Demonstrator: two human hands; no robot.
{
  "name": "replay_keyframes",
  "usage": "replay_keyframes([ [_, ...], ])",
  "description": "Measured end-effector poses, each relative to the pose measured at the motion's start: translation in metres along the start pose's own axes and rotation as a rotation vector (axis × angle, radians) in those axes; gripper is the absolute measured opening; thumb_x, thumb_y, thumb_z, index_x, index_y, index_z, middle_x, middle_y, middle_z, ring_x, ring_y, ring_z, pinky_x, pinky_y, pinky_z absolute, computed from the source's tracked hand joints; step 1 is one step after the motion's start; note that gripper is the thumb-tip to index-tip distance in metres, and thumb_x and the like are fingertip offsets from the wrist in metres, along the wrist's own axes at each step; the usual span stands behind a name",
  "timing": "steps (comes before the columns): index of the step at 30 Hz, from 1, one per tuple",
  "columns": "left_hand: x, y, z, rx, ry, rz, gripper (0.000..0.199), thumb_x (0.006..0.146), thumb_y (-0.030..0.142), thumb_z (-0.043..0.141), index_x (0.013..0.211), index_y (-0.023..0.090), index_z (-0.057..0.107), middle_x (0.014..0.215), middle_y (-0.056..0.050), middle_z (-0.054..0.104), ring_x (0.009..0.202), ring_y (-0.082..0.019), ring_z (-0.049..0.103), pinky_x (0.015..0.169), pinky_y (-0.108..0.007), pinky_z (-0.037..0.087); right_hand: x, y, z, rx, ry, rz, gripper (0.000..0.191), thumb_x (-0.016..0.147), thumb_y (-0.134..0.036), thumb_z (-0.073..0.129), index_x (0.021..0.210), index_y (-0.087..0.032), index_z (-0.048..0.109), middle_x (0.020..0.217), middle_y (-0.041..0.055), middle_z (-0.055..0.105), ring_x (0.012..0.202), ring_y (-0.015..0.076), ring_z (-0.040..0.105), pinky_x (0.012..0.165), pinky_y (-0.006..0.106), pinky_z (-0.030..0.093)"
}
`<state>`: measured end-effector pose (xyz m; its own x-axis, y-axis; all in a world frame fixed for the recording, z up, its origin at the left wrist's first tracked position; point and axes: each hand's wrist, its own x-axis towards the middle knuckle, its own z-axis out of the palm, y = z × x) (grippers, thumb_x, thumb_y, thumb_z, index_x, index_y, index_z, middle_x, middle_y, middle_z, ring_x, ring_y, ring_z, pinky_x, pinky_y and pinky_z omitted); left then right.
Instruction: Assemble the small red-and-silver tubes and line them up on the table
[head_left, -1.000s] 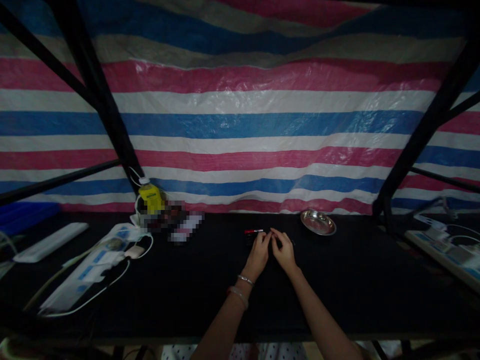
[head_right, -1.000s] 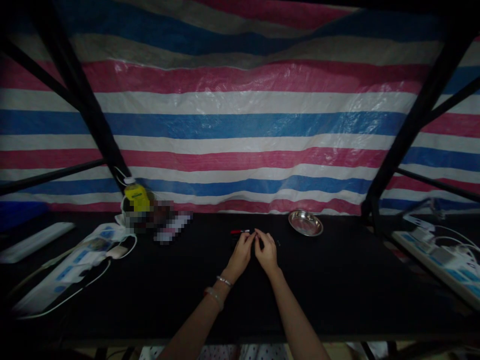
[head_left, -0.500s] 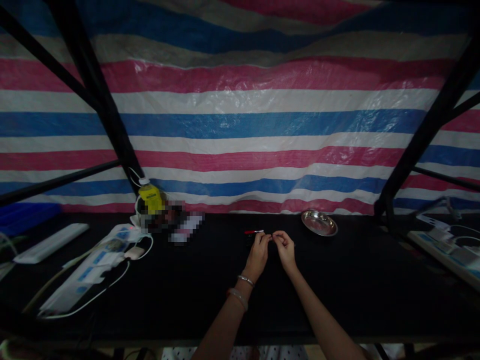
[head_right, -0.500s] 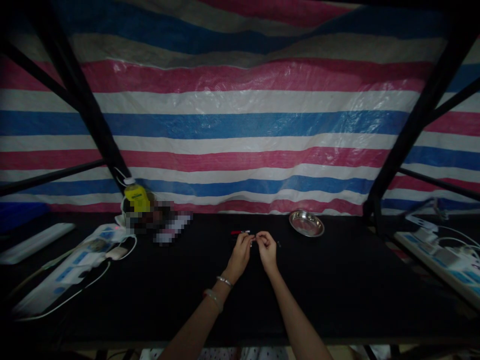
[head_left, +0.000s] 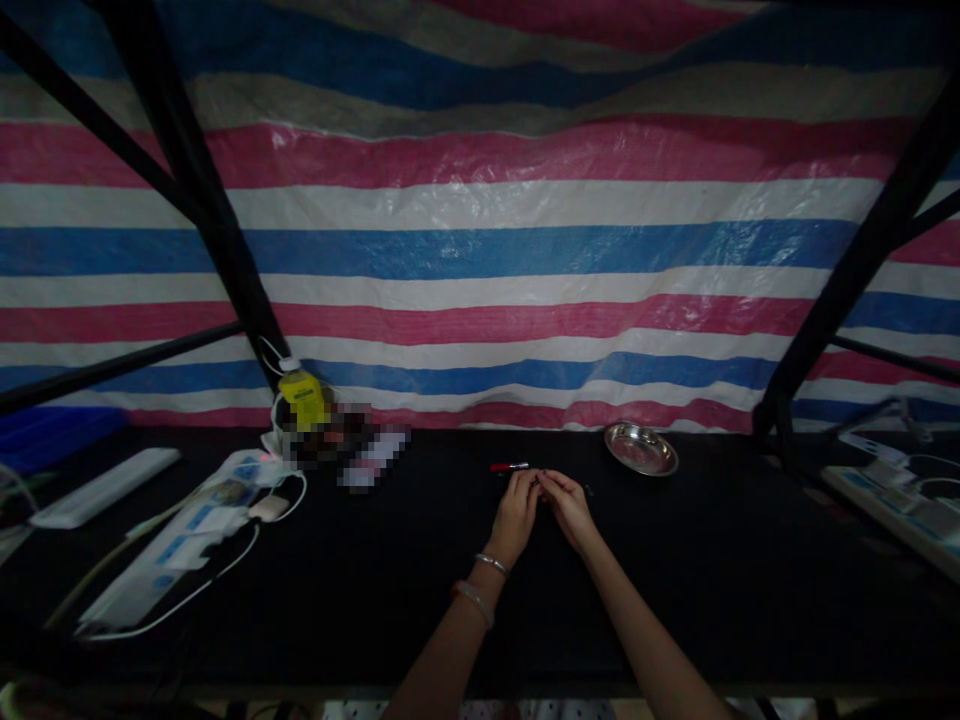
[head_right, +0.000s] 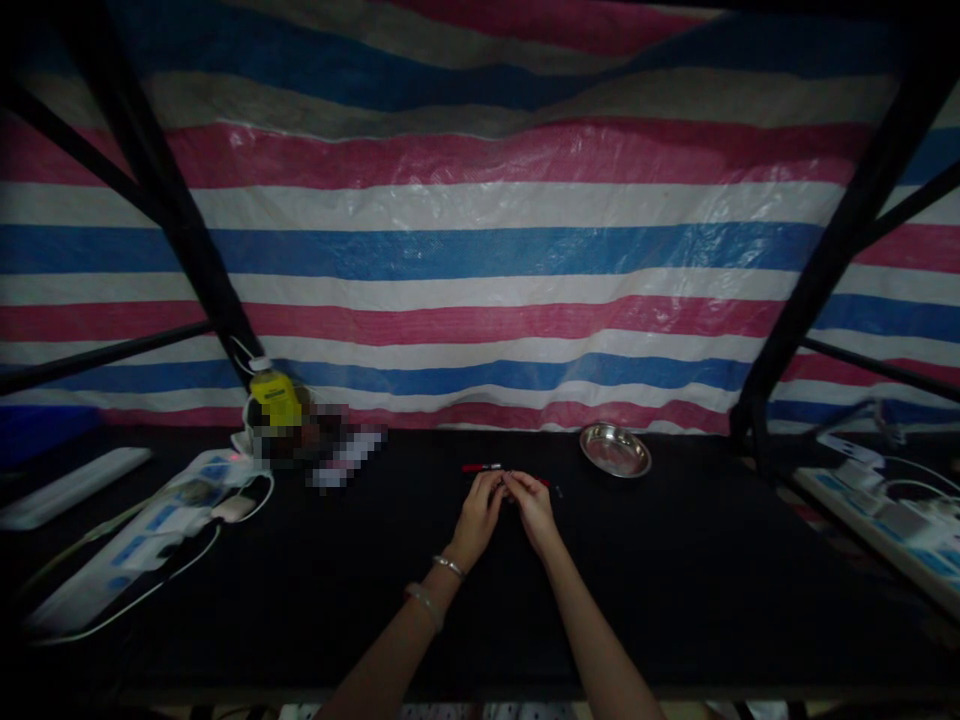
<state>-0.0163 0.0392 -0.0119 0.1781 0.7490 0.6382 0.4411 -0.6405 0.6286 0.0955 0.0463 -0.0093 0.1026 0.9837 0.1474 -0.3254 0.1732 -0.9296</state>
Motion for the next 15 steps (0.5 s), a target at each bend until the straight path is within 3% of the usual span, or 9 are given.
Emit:
replay_keyframes([
  [5,0.0,-0.003,0.001,-0.025,0.036,-0.096,0.027,0.087,0.025,0.048,0.113,0.02,0.047,0.101,-0.005,0.057,0.085,-0.013,0.059,0.078,-0.03,0.05,0.001,-0.001,-0.004,-0.049,0.02,0.001,0.032,0.061,-0.042,0.073,0.079,-0.016,0.07,0.071,0.0042,0.067,0.057,0.0139,0.058,0.052,0.025,0.045],
  [11,0.002,0.011,-0.014,0.402,-0.005,-0.067,0.02,0.083,0.032,0.054,0.099,0.02,0.055,0.102,-0.006,0.057,0.096,-0.021,0.052,0.082,-0.038,0.04,0.008,0.007,-0.012,-0.132,0.208,-0.097,0.039,0.06,-0.047,0.07,0.084,-0.016,0.07,0.076,0.0074,0.068,0.059,0.0197,0.063,0.048,0.029,0.049],
  [15,-0.003,0.012,-0.021,0.566,-0.03,-0.084,0.018,0.082,0.028,0.054,0.099,0.021,0.057,0.104,-0.006,0.054,0.093,-0.022,0.049,0.079,-0.038,0.038,0.007,0.014,-0.018,-0.423,0.174,-0.262,0.033,0.068,-0.045,0.065,0.084,-0.018,0.071,0.079,0.0078,0.066,0.059,0.0179,0.061,0.054,0.032,0.051],
])
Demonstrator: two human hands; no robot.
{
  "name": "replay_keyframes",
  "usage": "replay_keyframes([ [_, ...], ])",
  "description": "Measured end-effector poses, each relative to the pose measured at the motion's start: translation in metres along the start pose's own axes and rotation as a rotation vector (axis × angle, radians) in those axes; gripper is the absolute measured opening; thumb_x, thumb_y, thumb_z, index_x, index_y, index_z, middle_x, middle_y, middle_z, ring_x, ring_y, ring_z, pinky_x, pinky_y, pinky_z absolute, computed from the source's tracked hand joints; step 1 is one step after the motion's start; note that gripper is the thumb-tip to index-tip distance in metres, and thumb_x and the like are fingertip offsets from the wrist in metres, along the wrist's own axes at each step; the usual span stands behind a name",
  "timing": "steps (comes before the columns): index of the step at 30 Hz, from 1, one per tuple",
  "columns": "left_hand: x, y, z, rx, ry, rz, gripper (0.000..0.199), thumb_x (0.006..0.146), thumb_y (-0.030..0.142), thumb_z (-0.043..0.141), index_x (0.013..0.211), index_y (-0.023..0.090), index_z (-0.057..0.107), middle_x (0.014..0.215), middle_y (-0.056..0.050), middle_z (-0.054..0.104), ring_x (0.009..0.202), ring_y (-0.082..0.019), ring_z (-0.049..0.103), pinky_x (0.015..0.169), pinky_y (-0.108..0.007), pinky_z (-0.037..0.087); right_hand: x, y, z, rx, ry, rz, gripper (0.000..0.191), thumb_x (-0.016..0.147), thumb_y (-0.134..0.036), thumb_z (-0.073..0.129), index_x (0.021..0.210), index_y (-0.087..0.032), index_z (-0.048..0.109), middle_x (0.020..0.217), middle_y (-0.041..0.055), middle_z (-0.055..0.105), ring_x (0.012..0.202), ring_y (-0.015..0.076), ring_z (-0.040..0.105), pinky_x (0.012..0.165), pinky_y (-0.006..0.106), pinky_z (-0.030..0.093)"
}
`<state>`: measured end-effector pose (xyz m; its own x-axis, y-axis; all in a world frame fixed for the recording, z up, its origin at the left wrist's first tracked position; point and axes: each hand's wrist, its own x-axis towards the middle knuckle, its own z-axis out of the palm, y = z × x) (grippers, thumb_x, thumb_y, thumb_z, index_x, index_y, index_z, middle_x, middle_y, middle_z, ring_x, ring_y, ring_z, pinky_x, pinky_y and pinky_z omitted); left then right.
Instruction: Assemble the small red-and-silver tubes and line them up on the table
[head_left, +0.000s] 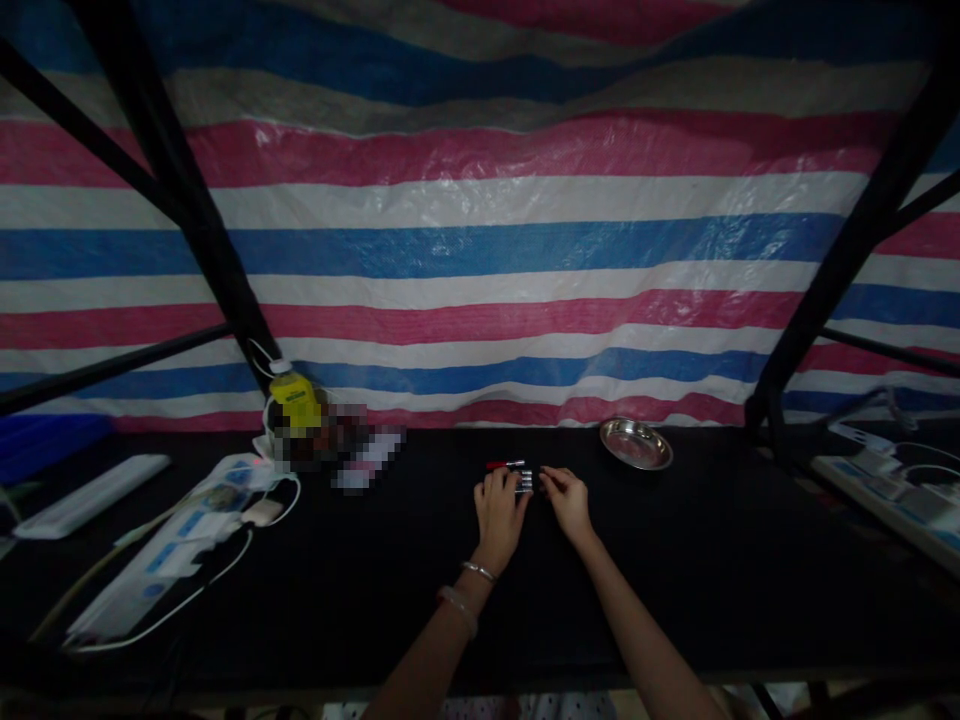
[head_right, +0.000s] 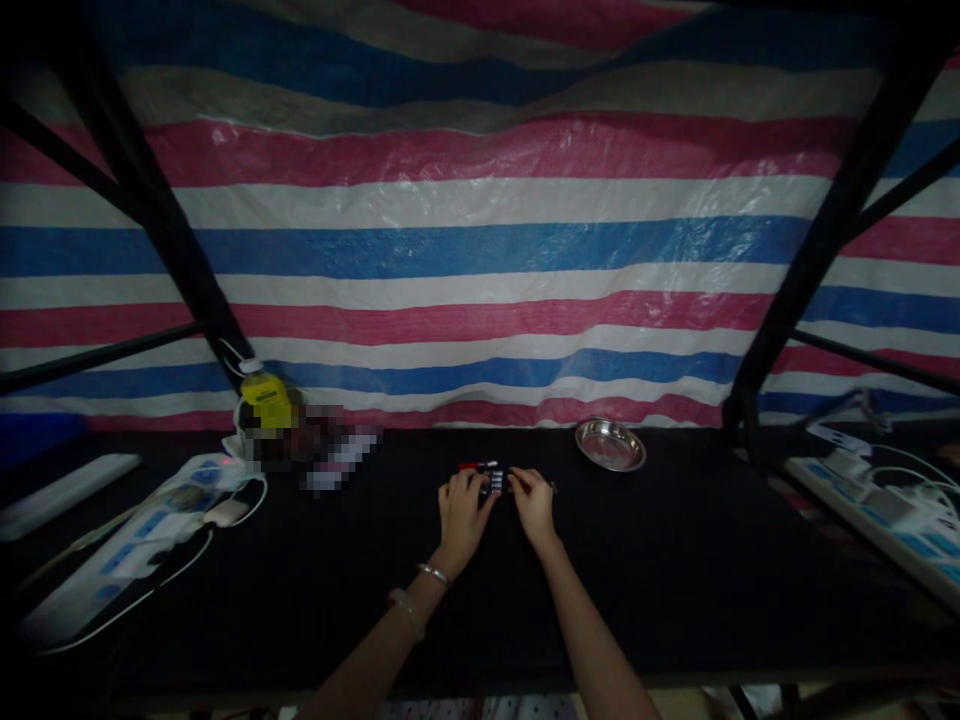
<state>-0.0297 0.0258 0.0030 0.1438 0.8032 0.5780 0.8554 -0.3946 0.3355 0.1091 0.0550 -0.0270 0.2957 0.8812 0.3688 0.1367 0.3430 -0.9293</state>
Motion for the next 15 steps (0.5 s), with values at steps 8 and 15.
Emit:
replay_keyframes([
  [8,-0.0053,-0.0063,0.0083,0.108,-0.04,-0.01,0.012,0.083,0.025,0.051,0.09,0.017,0.057,0.096,-0.008,0.051,0.093,-0.025,0.046,0.081,-0.043,0.037,-0.0014,0.0025,-0.0022,-0.268,-0.032,-0.174,0.021,0.074,-0.04,0.062,0.079,-0.022,0.073,0.075,0.007,0.065,0.07,0.0207,0.062,0.066,0.036,0.052],
  [15,-0.004,-0.0054,0.0099,0.054,-0.07,0.031,0.016,0.089,0.026,0.042,0.088,0.017,0.055,0.093,-0.006,0.054,0.088,-0.021,0.049,0.077,-0.038,0.04,-0.0023,0.0027,-0.0008,-0.31,-0.024,-0.245,0.017,0.077,-0.031,0.058,0.082,-0.024,0.073,0.081,0.0067,0.063,0.076,0.0197,0.062,0.07,0.035,0.052],
])
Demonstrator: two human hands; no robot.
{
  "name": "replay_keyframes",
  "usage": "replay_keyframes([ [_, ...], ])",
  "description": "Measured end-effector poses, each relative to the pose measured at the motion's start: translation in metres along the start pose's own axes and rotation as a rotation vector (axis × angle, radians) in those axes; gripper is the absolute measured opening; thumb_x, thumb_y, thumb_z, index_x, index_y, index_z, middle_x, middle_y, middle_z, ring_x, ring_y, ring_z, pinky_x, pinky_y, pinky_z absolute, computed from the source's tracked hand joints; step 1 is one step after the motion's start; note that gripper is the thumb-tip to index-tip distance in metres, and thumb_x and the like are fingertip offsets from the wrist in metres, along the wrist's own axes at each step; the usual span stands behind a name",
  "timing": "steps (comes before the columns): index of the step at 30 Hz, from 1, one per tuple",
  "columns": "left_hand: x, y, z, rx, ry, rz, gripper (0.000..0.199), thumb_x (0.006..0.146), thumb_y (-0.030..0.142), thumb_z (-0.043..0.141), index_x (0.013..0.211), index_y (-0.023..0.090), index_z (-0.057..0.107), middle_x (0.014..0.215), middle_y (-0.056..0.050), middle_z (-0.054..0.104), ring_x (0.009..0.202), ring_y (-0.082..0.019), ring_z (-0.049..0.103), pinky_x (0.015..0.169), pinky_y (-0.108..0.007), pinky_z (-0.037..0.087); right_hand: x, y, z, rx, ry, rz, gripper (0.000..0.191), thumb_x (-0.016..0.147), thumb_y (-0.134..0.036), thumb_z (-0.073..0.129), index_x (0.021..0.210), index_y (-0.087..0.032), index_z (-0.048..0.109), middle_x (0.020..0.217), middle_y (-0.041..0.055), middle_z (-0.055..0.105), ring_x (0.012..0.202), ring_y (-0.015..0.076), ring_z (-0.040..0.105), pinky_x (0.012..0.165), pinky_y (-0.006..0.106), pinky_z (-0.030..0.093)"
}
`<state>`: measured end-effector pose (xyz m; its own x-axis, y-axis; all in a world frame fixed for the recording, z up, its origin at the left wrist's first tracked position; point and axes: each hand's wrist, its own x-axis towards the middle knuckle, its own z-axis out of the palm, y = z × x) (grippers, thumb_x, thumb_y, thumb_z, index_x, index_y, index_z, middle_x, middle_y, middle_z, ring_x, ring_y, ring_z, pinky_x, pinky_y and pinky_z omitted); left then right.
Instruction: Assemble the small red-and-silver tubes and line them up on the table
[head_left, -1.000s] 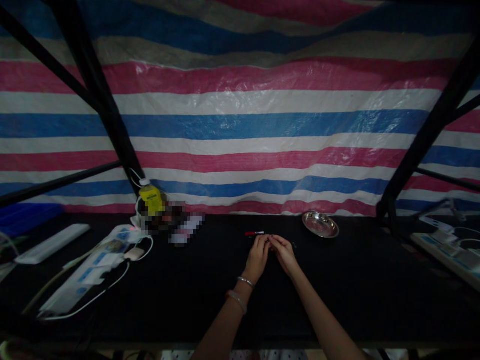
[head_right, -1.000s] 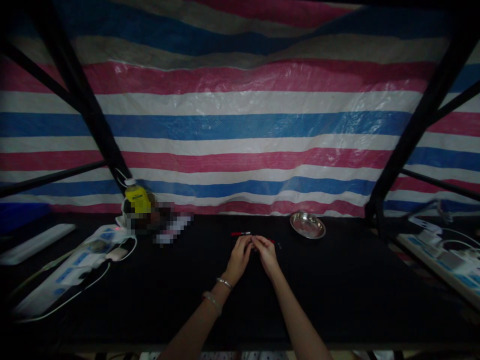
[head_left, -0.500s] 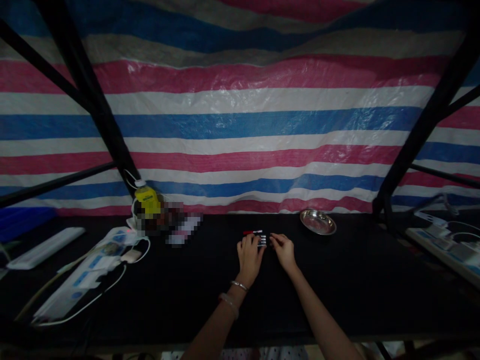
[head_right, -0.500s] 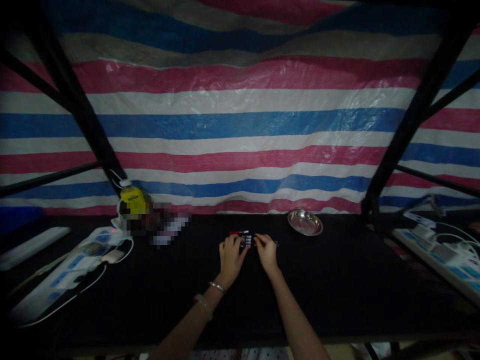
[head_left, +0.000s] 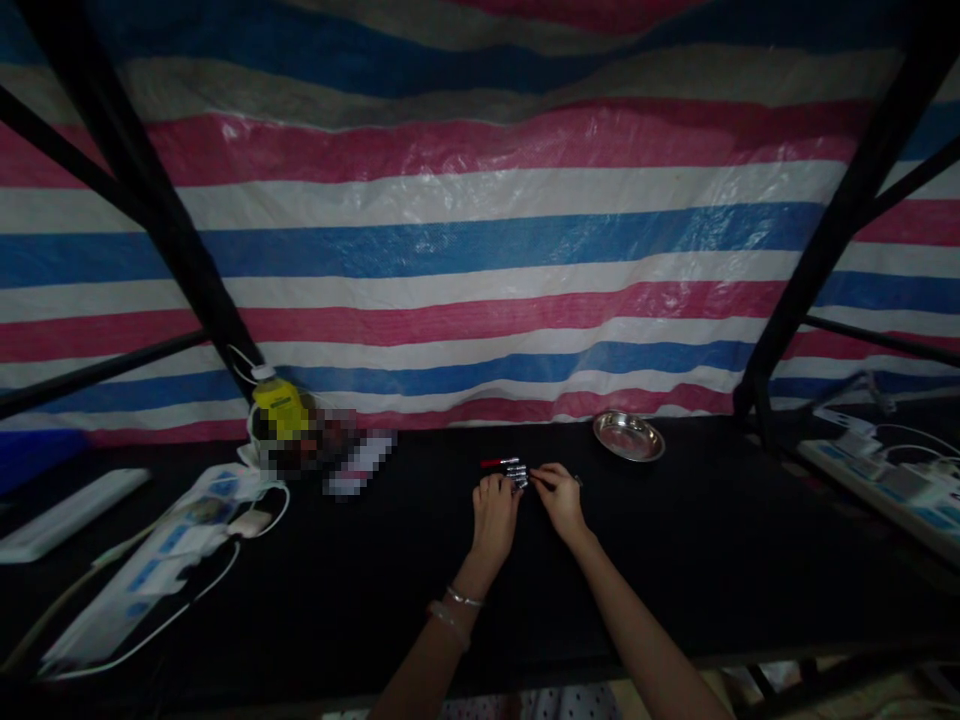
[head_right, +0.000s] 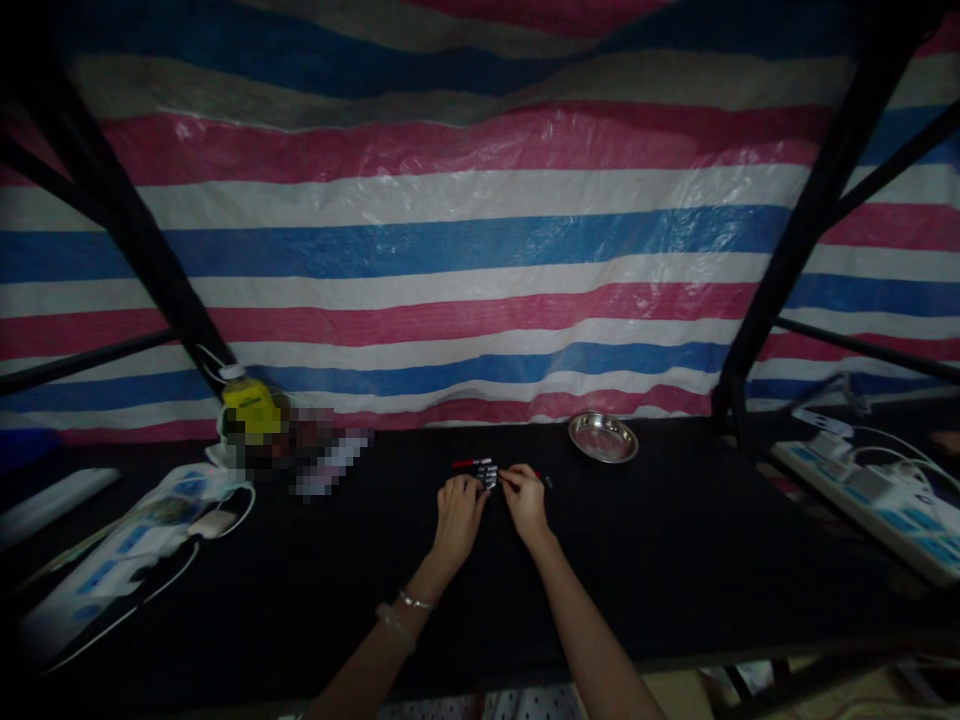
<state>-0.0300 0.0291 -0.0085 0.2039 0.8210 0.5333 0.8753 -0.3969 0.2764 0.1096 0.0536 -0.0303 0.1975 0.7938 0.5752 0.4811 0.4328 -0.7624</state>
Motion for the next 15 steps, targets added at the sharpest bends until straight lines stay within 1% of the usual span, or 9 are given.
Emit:
replay_keyframes([
  [4,0.0,0.001,-0.004,-0.051,-0.013,0.003,0.017,0.091,0.024,0.039,0.092,0.017,0.053,0.09,-0.005,0.058,0.084,-0.02,0.051,0.075,-0.036,0.04,0.0,-0.005,-0.002,0.011,0.0,-0.07,0.02,0.079,-0.027,0.054,0.088,-0.024,0.072,0.085,0.0066,0.063,0.081,0.0194,0.062,0.075,0.035,0.051],
  [9,0.001,0.004,-0.01,-0.094,-0.016,-0.048,0.013,0.09,0.023,0.041,0.093,0.016,0.052,0.091,-0.005,0.06,0.085,-0.02,0.053,0.075,-0.035,0.04,-0.001,-0.007,-0.004,-0.013,0.019,-0.092,0.021,0.08,-0.024,0.053,0.09,-0.024,0.071,0.088,0.0068,0.063,0.084,0.0196,0.062,0.076,0.035,0.051],
  [15,0.002,0.003,-0.011,-0.163,-0.021,-0.039,0.01,0.088,0.02,0.043,0.091,0.017,0.052,0.092,-0.005,0.06,0.086,-0.02,0.054,0.075,-0.035,0.042,-0.004,-0.013,-0.001,0.01,-0.054,-0.153,0.024,0.079,-0.019,0.051,0.092,-0.023,0.071,0.093,0.0078,0.065,0.088,0.0197,0.062,0.08,0.036,0.051],
])
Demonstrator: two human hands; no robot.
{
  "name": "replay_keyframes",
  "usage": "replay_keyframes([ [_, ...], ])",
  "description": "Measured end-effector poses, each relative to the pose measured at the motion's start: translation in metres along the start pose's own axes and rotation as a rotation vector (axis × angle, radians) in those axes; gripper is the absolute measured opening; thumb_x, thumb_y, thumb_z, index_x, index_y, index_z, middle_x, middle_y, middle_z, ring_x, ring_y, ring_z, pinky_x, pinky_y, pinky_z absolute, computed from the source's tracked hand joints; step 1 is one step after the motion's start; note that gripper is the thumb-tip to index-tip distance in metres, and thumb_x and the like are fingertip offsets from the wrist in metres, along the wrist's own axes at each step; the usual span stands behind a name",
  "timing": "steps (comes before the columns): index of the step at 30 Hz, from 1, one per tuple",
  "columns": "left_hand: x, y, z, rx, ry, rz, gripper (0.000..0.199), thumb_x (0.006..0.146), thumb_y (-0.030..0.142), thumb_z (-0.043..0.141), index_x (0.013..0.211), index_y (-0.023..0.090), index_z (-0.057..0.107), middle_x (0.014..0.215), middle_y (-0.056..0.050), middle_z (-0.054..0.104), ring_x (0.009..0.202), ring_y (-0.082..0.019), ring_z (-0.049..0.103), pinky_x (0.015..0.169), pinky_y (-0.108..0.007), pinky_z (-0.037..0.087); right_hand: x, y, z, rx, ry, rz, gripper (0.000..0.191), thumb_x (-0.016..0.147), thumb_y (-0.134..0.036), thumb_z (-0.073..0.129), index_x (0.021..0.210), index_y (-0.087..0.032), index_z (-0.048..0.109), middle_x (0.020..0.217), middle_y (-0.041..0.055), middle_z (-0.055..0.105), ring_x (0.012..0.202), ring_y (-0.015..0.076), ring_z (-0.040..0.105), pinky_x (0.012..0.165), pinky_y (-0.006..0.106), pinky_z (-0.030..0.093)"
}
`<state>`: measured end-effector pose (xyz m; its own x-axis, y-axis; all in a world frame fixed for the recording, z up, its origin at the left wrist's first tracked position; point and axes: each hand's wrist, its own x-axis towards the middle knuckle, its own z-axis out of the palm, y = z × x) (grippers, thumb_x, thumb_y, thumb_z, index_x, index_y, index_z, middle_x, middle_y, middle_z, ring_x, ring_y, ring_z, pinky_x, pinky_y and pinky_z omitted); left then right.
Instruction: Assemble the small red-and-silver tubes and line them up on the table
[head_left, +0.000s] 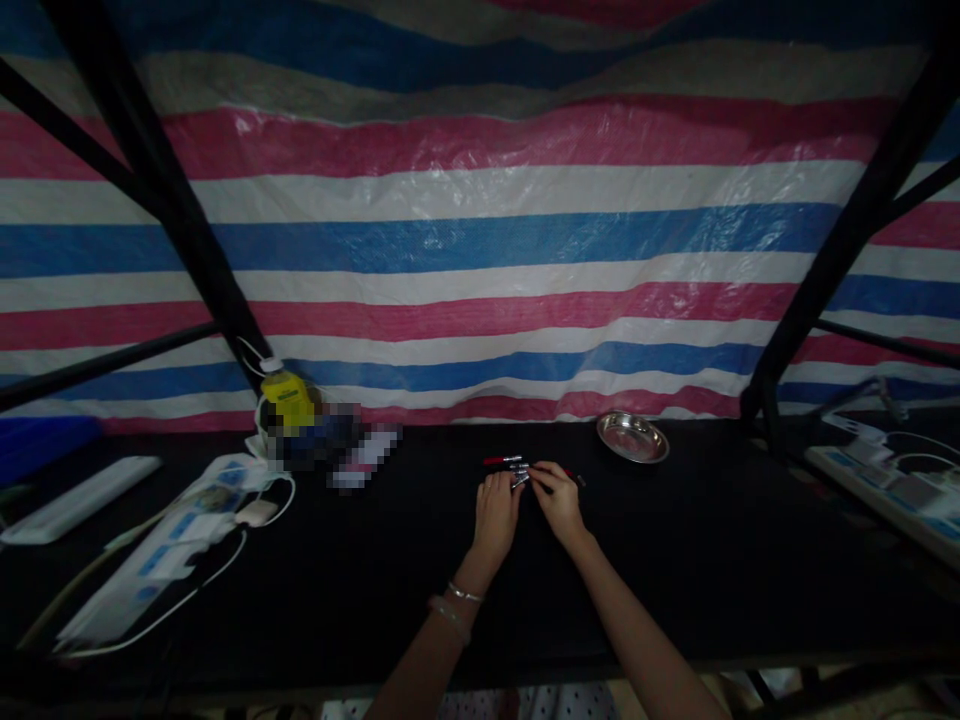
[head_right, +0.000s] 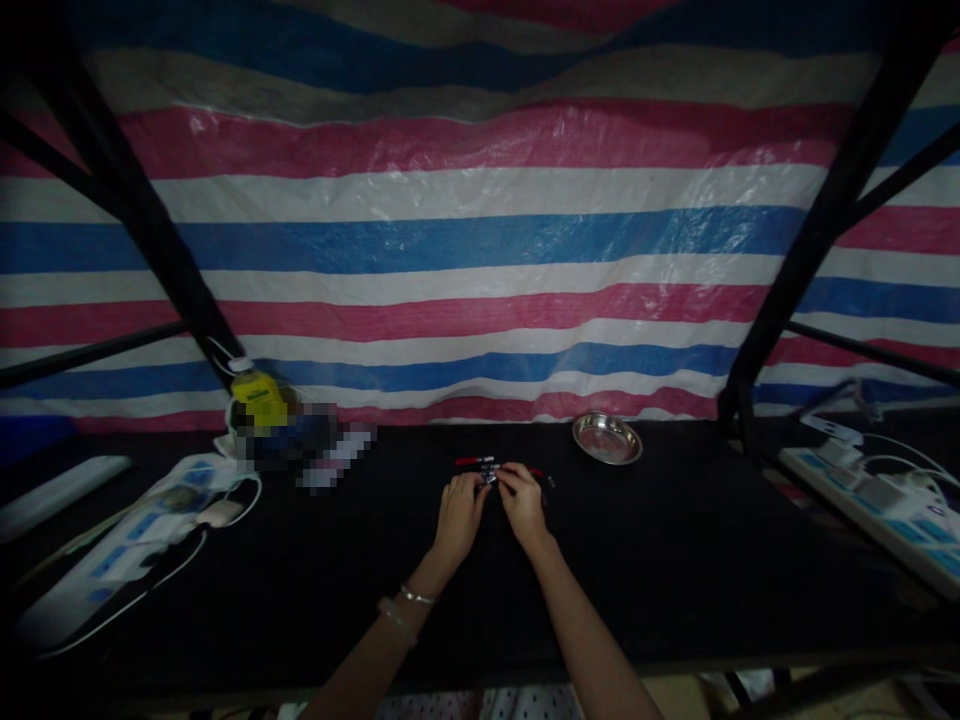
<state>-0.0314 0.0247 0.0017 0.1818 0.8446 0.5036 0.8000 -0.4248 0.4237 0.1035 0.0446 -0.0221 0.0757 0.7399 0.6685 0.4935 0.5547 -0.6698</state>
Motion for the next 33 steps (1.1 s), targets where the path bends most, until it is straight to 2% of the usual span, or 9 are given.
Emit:
replay_keyframes([
  [6,0.0,-0.004,0.001,-0.125,0.037,-0.007,0.01,0.088,0.022,0.043,0.091,0.017,0.052,0.091,-0.005,0.061,0.086,-0.019,0.055,0.077,-0.036,0.043,-0.001,-0.018,0.002,0.074,-0.015,-0.047,0.038,0.081,-0.016,0.045,0.115,-0.023,0.06,0.108,0.0077,0.065,0.099,0.0197,0.06,0.088,0.037,0.05],
  [9,0.0,-0.007,0.002,-0.202,0.076,-0.002,0.013,0.089,0.024,0.042,0.093,0.018,0.052,0.092,-0.005,0.061,0.088,-0.019,0.056,0.079,-0.036,0.044,-0.001,-0.028,0.001,0.106,-0.003,-0.084,0.039,0.082,-0.017,0.045,0.119,-0.023,0.057,0.111,0.0078,0.064,0.101,0.0204,0.06,0.088,0.037,0.05],
  [13,-0.001,-0.009,0.002,-0.282,0.089,0.035,0.014,0.089,0.026,0.041,0.095,0.019,0.053,0.093,-0.005,0.062,0.089,-0.018,0.057,0.08,-0.035,0.044,0.0,-0.035,0.002,0.139,0.032,-0.048,0.031,0.083,-0.022,0.05,0.111,-0.022,0.063,0.103,0.0087,0.067,0.095,0.0216,0.062,0.084,0.038,0.051],
  [18,0.0,-0.006,-0.001,-0.336,0.06,0.008,0.017,0.088,0.03,0.044,0.096,0.02,0.054,0.093,-0.004,0.063,0.089,-0.017,0.058,0.08,-0.034,0.043,0.002,-0.03,0.003,0.193,0.064,0.035,0.023,0.083,-0.028,0.052,0.099,-0.02,0.067,0.094,0.0086,0.069,0.086,0.0209,0.063,0.079,0.037,0.051],
  [21,0.002,-0.007,-0.003,-0.352,0.039,-0.053,0.019,0.089,0.032,0.041,0.093,0.02,0.056,0.091,-0.004,0.064,0.086,-0.017,0.058,0.079,-0.032,0.042,0.003,-0.024,0.004,0.21,0.155,0.141,0.026,0.082,-0.033,0.054,0.099,-0.018,0.067,0.093,0.0094,0.069,0.082,0.0203,0.064,0.076,0.035,0.051],
  [25,0.004,-0.012,-0.001,-0.333,0.024,-0.134,0.028,0.091,0.032,0.034,0.081,0.02,0.058,0.079,-0.003,0.063,0.079,-0.017,0.058,0.072,-0.028,0.041,0.004,-0.018,0.003,0.263,0.271,0.291,0.034,0.079,-0.04,0.057,0.101,-0.015,0.065,0.092,0.0102,0.069,0.08,0.0202,0.064,0.075,0.035,0.051],
  [29,0.004,-0.017,0.002,-0.352,0.002,-0.178,0.034,0.09,0.035,0.032,0.069,0.019,0.054,0.066,-0.002,0.057,0.068,-0.015,0.055,0.064,-0.025,0.04,0.007,-0.016,0.001,0.349,0.286,0.335,0.035,0.076,-0.041,0.06,0.098,-0.014,0.064,0.091,0.0106,0.069,0.081,0.0208,0.064,0.075,0.035,0.051],
  [33,0.004,-0.018,0.0,-0.368,-0.01,-0.204,0.035,0.09,0.038,0.031,0.073,0.019,0.054,0.07,-0.002,0.057,0.072,-0.016,0.055,0.067,-0.026,0.04,0.009,-0.017,-0.001,0.419,0.302,0.359,0.033,0.075,-0.04,0.062,0.094,-0.013,0.064,0.089,0.0113,0.07,0.082,0.0219,0.065,0.077,0.036,0.05],
])
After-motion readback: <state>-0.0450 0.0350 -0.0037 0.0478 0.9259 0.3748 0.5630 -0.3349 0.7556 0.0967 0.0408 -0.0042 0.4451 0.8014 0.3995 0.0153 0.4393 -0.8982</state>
